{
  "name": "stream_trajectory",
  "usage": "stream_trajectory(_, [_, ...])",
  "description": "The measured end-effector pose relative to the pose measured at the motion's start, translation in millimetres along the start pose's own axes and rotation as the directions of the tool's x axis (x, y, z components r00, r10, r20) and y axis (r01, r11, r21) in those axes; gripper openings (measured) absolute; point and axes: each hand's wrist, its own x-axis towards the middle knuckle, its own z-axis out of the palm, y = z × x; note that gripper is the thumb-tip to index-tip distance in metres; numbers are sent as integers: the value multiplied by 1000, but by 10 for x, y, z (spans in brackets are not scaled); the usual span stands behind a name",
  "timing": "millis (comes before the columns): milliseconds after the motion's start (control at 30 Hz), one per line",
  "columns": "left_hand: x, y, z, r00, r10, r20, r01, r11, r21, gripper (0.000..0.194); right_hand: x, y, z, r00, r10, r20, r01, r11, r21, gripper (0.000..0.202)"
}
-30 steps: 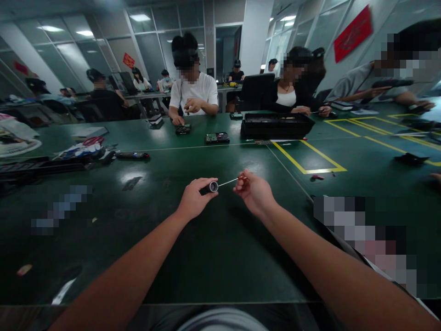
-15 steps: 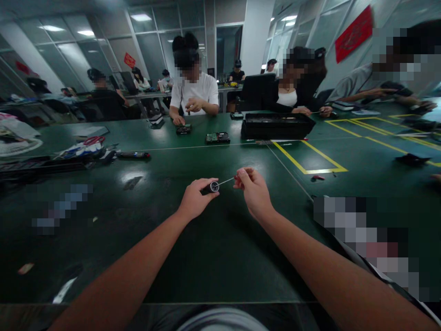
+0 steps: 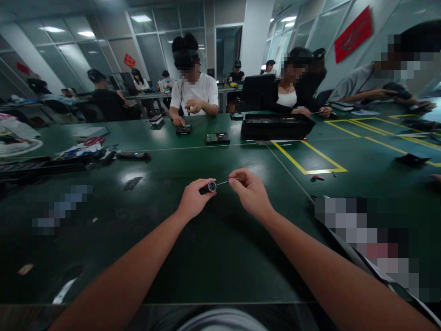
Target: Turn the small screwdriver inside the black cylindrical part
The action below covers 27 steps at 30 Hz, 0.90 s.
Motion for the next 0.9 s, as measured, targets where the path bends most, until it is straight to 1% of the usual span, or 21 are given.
stream_trajectory(67, [1,-9,4,1000,-10,9,10,1000,6,43,-13,-11,3,1000,-14,10,14,999,-52,15])
stream_trajectory(200, [-3,-23,18,1000,1,14,-1,1000,14,44,-13,-21,8,999,-31,-35,27,994,-109,37])
stream_trajectory(267, [-5,-29,22,1000,0,15,0,1000,17,45,-3,-9,9,998,-40,-55,33,991,-126,41])
stream_trajectory(467, [-2,-23,13,1000,9,16,-9,1000,-11,44,-14,31,0,999,-15,-33,9,985,-170,24])
stream_trajectory(600, [3,-19,7,1000,-4,15,4,1000,-14,43,-40,2,-11,998,-69,16,71,973,-219,20])
stream_trajectory(667, [4,-14,5,1000,-2,15,2,1000,-16,43,-41,-10,-9,997,-76,23,79,970,-229,18])
stream_trajectory(767, [3,0,0,1000,0,15,1,1000,-15,43,-26,1,1,998,-53,-17,48,974,-221,29])
stream_trajectory(800, [2,4,-3,1000,-1,16,1,1000,-12,43,-21,10,3,999,-43,-31,35,977,-212,29])
stream_trajectory(900, [2,11,-13,1000,-9,18,9,1000,-7,42,-14,33,1,998,-30,-50,21,986,-168,20])
